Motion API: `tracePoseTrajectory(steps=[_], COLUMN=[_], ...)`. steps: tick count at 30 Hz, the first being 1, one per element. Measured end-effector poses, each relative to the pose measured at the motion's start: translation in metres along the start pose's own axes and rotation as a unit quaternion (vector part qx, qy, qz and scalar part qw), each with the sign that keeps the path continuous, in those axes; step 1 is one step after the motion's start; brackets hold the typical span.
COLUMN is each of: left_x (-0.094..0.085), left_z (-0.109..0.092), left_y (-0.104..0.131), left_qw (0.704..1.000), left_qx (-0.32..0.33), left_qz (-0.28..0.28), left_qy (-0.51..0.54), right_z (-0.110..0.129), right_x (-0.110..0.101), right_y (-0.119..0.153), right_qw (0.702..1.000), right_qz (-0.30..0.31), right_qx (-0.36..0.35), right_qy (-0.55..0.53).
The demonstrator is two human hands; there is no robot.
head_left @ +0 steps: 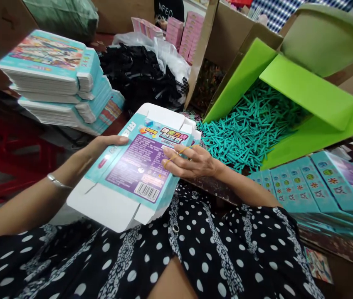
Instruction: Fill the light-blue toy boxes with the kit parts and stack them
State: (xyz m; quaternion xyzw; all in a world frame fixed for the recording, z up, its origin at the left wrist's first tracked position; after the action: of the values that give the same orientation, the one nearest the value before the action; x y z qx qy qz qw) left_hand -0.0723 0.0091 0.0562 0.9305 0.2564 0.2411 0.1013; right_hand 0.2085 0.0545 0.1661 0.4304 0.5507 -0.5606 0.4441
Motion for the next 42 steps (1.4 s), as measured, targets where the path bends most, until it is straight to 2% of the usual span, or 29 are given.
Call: tracePoseTrajectory(steps=[2, 3, 7, 10, 12, 15, 18, 21, 23, 27, 30, 36, 39, 42], left_x=[-0.001, 0.001, 0.017, 0.028, 0.031, 0.039, 0.036, 0.028, 0.029, 0.042, 0.055, 0.074, 0.081, 0.088], left_z=[0.028, 0.037, 0.049, 0.056, 0.058, 0.059, 0.057, 0.060, 0.063, 0.074, 0.084, 0.102, 0.102, 0.095], left_y=[0.002, 0.004, 0.010, 0.016, 0.016, 0.018, 0.019, 0.019, 0.021, 0.023, 0.021, 0.013, 0.014, 0.020], left_qw=[0.989, 0.982, 0.977, 0.974, 0.973, 0.951, 0.931, 0.929, 0.923, 0.916, 0.914, 0.906, 0.903, 0.903], left_qx=[-0.137, -0.173, -0.156, -0.153, -0.151, -0.160, -0.156, -0.160, -0.170, -0.169, -0.151, -0.133, -0.126, -0.108], left_qz=[0.047, 0.070, 0.145, 0.163, 0.170, 0.257, 0.321, 0.328, 0.335, 0.345, 0.349, 0.347, 0.340, 0.327], left_qy=[-0.011, -0.009, 0.031, 0.032, 0.032, 0.058, 0.075, 0.066, 0.079, 0.119, 0.145, 0.202, 0.229, 0.257], right_z=[-0.003, -0.004, 0.006, 0.027, 0.035, 0.036, 0.035, 0.036, 0.037, 0.036, 0.035, 0.038, 0.034, 0.022], right_x=[-0.004, -0.006, -0.026, -0.041, -0.046, -0.051, -0.055, -0.059, -0.060, -0.067, -0.075, -0.083, -0.084, -0.086], right_y=[-0.003, -0.003, -0.002, 0.004, 0.005, 0.002, -0.003, -0.006, -0.007, -0.012, -0.017, -0.023, -0.023, -0.025], right_qw=[0.998, 0.996, 0.964, 0.914, 0.888, 0.875, 0.872, 0.876, 0.877, 0.879, 0.892, 0.906, 0.910, 0.922], right_qz=[-0.019, -0.032, -0.111, -0.169, -0.187, -0.195, -0.196, -0.180, -0.170, -0.173, -0.161, -0.128, -0.118, -0.117], right_qx=[-0.020, -0.033, -0.133, -0.227, -0.251, -0.253, -0.257, -0.261, -0.259, -0.235, -0.217, -0.224, -0.217, -0.179], right_qy=[0.050, 0.082, 0.201, 0.291, 0.338, 0.364, 0.367, 0.364, 0.366, 0.376, 0.361, 0.335, 0.333, 0.324])
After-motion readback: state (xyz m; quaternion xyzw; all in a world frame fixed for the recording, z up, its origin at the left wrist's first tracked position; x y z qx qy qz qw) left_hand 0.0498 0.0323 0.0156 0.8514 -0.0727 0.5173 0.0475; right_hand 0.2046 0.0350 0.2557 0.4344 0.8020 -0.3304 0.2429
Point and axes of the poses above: each hand's wrist, its own y-axis away from the middle knuckle, its own x-axis out of the palm, z = x × y, the point moved 8 cm from there along -y, towards the middle knuckle, and after that the axes turned 1 degree about -z, right-handed, at the moved point
